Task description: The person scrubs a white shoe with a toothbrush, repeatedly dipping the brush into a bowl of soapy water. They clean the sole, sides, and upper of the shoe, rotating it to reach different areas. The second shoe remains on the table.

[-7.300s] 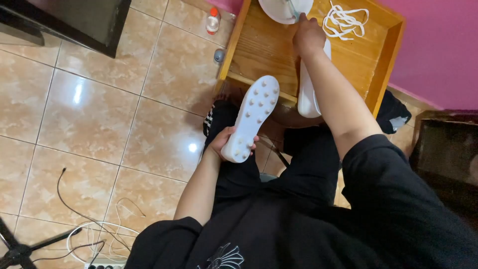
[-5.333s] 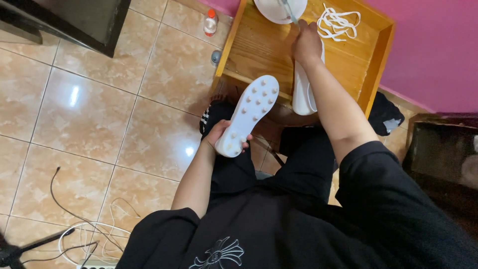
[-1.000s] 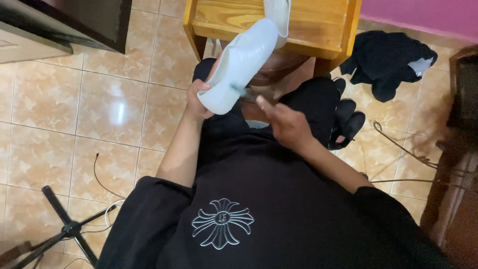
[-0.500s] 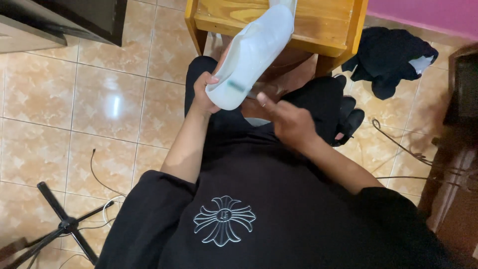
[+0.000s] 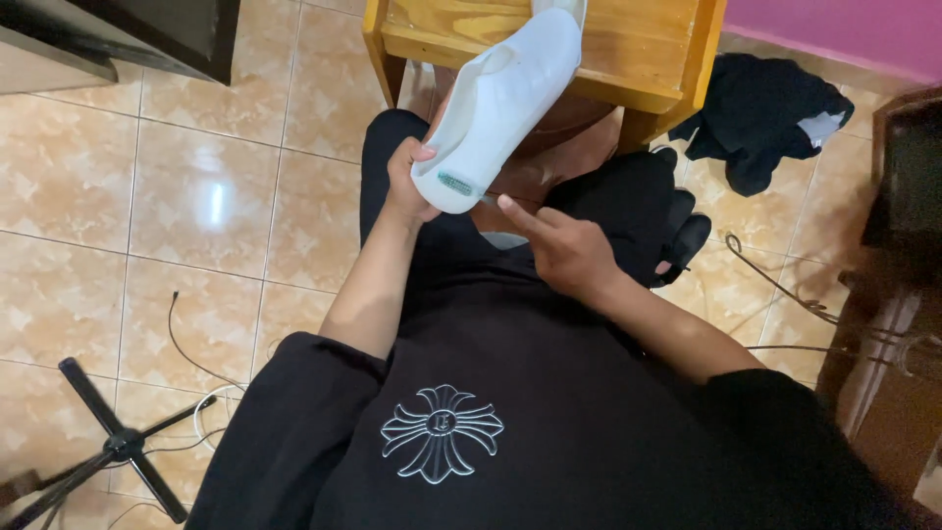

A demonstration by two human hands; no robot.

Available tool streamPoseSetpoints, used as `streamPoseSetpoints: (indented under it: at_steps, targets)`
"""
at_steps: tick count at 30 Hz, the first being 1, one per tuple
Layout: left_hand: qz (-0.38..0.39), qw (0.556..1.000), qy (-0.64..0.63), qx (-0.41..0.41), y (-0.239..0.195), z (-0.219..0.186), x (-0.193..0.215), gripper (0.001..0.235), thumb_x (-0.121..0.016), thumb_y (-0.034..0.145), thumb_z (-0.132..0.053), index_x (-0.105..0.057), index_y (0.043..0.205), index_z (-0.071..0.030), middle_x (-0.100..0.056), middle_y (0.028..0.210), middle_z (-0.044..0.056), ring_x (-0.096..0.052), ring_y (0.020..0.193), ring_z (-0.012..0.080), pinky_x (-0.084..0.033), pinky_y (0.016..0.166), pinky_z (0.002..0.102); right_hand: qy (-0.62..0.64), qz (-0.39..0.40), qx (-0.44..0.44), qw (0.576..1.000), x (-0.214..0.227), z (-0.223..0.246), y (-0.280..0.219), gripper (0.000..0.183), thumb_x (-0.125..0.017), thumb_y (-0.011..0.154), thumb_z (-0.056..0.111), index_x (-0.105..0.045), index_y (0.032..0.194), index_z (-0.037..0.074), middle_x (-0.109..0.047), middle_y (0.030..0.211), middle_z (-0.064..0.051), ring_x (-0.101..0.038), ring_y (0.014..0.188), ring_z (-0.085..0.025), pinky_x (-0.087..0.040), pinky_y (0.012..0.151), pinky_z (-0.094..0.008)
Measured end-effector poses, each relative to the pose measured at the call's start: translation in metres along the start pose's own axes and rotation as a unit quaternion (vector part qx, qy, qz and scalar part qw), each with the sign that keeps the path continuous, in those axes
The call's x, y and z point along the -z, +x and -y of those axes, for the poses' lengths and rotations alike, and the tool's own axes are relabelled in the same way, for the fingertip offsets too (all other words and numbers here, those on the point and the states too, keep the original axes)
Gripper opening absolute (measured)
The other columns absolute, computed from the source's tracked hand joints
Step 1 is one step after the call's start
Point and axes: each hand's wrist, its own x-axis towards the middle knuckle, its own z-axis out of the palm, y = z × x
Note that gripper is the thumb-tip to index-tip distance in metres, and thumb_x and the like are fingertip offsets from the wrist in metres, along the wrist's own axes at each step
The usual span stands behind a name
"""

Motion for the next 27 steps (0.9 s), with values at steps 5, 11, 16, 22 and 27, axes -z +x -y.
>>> streamPoseSetpoints:
  at_steps: [5, 11, 16, 22, 27]
  targets:
    - [-0.012, 1.000, -0.003, -0.002, -0.022, -0.021, -0.058, 0.062, -0.056, 0.072, -0.029, -0.065, 0.129, -0.006, -0.070, 0.105, 0.023, -0.068, 0.095, 0.0390, -0.058, 0.086, 0.051, -0.017, -0.036, -0.023, 0.999, -0.005, -0.021, 0.001, 0.064, -0.050, 0.100, 0.010, -0.048, 0.157, 0.038, -0.054, 0.073, -0.005, -0.059, 0.059, -0.037, -0.045, 0.045, -0.052]
    - [-0.054, 0.997, -0.049, 0.017, -0.020, -0.025, -0.072, 0.061, -0.060, 0.067, -0.031, -0.068, 0.120, 0.000, -0.071, 0.099, 0.024, -0.068, 0.087, 0.0401, -0.059, 0.082, 0.049, -0.041, -0.052, -0.016, 0.998, 0.000, -0.041, 0.007, 0.061, -0.050, 0.102, 0.010, -0.050, 0.158, 0.035, -0.056, 0.073, -0.005, -0.059, 0.058, -0.035, -0.048, 0.048, -0.048]
    - [-0.051, 0.995, -0.087, 0.026, -0.008, -0.013, -0.046, 0.064, -0.061, 0.065, -0.032, -0.064, 0.119, 0.003, -0.066, 0.092, 0.022, -0.065, 0.079, 0.0369, -0.057, 0.075, 0.046, 0.014, -0.027, 0.014, 0.999, 0.001, -0.012, 0.005, 0.059, -0.049, 0.101, 0.007, -0.058, 0.152, 0.035, -0.052, 0.070, 0.001, -0.053, 0.050, -0.028, -0.048, 0.047, -0.039]
    - [-0.066, 0.988, -0.110, 0.081, -0.010, -0.001, -0.030, 0.072, -0.063, 0.058, -0.037, -0.066, 0.120, 0.000, -0.071, 0.096, 0.024, -0.071, 0.081, 0.0398, -0.062, 0.068, 0.049, 0.006, -0.079, 0.027, 0.996, -0.010, -0.048, -0.004, 0.056, -0.051, 0.100, 0.011, -0.062, 0.150, 0.030, -0.053, 0.069, 0.001, -0.057, 0.055, -0.029, -0.045, 0.046, -0.043]
    - [-0.060, 0.979, -0.158, 0.112, -0.020, -0.003, -0.050, 0.051, -0.064, 0.057, -0.035, -0.070, 0.097, -0.003, -0.070, 0.080, 0.020, -0.067, 0.066, 0.0416, -0.051, 0.050, 0.048, -0.047, -0.136, 0.030, 0.989, 0.006, -0.072, 0.015, 0.057, -0.045, 0.107, 0.008, -0.051, 0.161, 0.023, -0.050, 0.070, -0.006, -0.049, 0.050, -0.030, -0.047, 0.048, -0.041]
